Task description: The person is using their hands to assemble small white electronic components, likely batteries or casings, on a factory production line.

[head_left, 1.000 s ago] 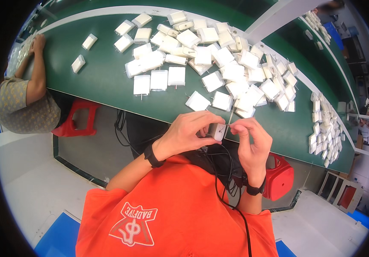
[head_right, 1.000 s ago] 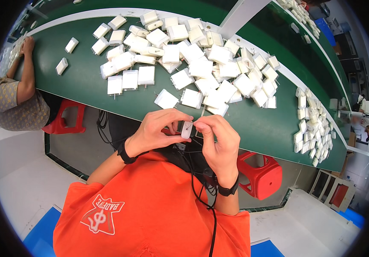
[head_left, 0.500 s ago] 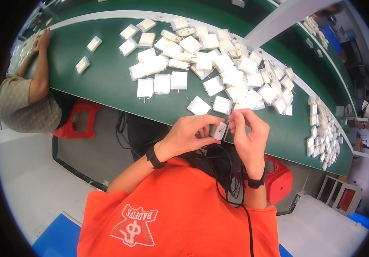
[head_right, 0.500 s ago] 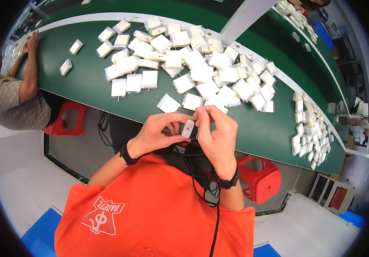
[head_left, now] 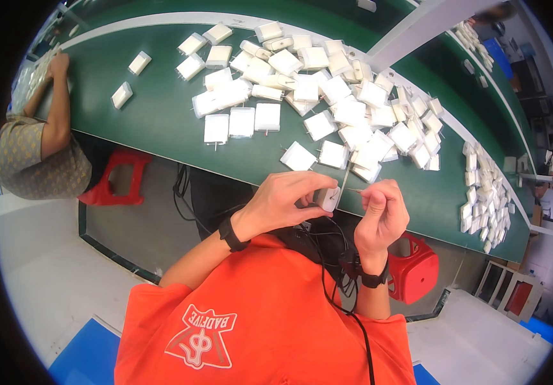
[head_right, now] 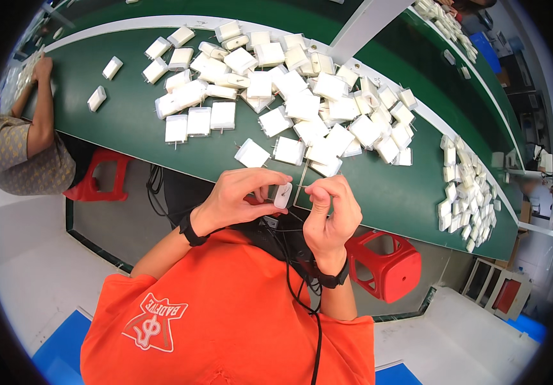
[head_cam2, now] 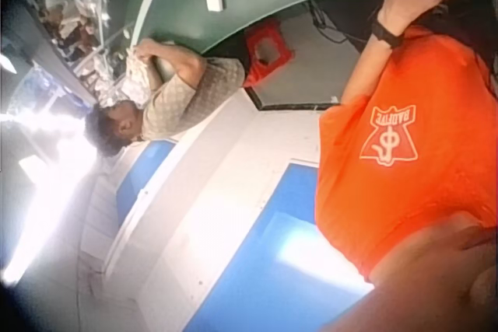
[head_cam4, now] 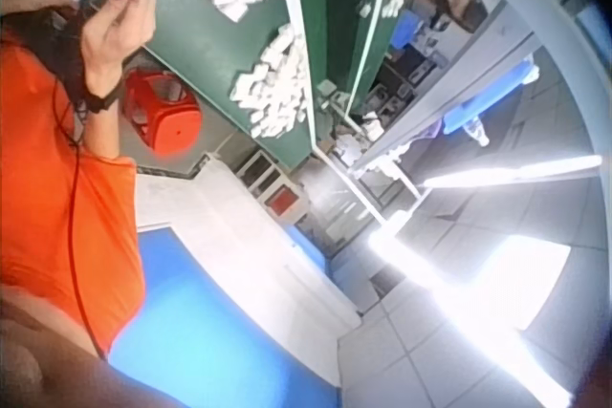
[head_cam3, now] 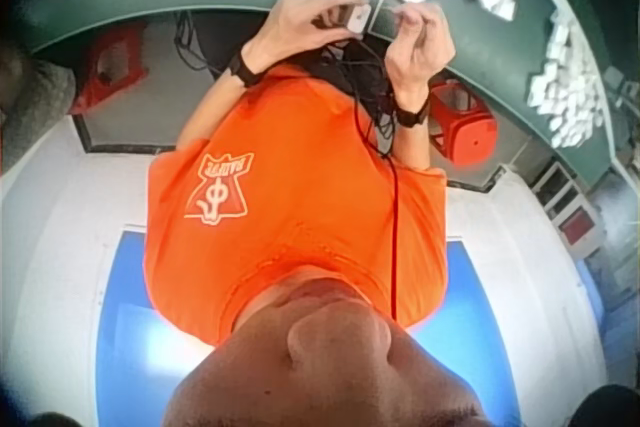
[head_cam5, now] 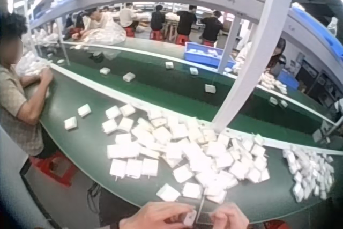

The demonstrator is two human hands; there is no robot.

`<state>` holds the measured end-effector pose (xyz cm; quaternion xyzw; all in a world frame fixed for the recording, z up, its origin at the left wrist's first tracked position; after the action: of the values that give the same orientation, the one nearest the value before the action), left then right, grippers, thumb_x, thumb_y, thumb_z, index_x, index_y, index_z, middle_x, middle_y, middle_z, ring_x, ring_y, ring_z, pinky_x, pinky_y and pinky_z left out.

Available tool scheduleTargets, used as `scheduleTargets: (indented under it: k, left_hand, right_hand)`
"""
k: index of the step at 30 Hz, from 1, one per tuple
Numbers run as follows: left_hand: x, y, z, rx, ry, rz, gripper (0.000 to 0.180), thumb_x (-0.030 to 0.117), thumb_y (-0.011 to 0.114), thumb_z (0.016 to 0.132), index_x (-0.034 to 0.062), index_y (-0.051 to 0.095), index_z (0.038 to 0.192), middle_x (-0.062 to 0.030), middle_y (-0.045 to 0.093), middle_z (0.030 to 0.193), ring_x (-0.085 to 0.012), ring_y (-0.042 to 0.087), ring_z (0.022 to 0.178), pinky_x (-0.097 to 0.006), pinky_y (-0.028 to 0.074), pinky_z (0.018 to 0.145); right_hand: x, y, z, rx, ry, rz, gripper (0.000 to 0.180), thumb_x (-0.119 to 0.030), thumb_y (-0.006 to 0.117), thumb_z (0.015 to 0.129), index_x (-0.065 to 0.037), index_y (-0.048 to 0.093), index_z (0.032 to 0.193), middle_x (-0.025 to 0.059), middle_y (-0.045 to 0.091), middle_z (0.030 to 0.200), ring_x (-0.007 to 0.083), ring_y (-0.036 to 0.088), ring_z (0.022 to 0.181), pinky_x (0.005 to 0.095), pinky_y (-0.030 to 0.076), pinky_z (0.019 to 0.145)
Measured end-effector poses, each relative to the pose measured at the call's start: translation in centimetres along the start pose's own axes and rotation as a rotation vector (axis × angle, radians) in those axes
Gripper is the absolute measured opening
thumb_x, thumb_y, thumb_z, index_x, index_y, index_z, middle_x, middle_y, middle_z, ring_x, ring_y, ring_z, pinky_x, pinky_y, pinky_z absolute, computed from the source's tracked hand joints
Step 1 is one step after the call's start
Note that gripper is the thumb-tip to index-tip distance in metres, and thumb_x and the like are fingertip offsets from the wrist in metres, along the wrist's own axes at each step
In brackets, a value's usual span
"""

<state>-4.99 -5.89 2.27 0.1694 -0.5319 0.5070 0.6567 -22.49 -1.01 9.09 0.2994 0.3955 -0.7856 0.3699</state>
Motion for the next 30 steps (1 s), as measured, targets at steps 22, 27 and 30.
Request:
scheduleTargets:
  k: [22, 27, 30]
  left_hand:
    - [-0.2, 0.0, -0.2, 0.015, -0.028, 0.038, 0.058, 0.013, 0.099, 0.075, 0.0122, 0.077, 0.129, 0.0012, 0.071, 0.082, -0.0115, 0.067, 0.064, -0.027, 0.054, 0.06]
    - [-0.2, 0.0, -0.2, 0.019, -0.022, 0.036, 0.059, 0.013, 0.099, 0.074, 0.0121, 0.077, 0.129, 0.0008, 0.07, 0.082, -0.0116, 0.066, 0.064, -0.028, 0.054, 0.06]
    - [-0.1, -0.1, -0.1, 0.014, -0.018, 0.046, 0.059, 0.013, 0.099, 0.074, 0.0121, 0.077, 0.129, 0.0007, 0.07, 0.082, -0.0118, 0.067, 0.065, -0.028, 0.054, 0.06]
  right_hand:
    - [1.1, 1.8, -0.1, -0.158, 0.081, 0.112, 0.017, -0.008, 0.066, 0.112, 0.003, 0.068, 0.098, 0.0099, 0.071, 0.088, 0.0164, 0.062, 0.069, 0.0295, 0.051, 0.063]
    - [1.3, 1.9, -0.1, -0.175, 0.104, 0.084, 0.018, -0.008, 0.066, 0.112, 0.002, 0.068, 0.098, 0.0099, 0.071, 0.087, 0.0179, 0.063, 0.069, 0.0309, 0.051, 0.063]
    - [1.1, 1.9, 0.0, -0.191, 0.071, 0.042, 0.013, -0.005, 0.068, 0.109, 0.002, 0.068, 0.097, 0.0109, 0.07, 0.087, 0.0222, 0.064, 0.069, 0.0331, 0.052, 0.064]
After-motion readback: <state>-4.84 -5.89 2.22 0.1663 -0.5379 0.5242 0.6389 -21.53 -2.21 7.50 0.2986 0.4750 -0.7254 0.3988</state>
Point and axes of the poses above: each hand's wrist, its own z-axis towards the middle knuckle, its own y-axis out of the palm, x = y × z, the point moved 8 cm from there along z, towards the middle knuckle
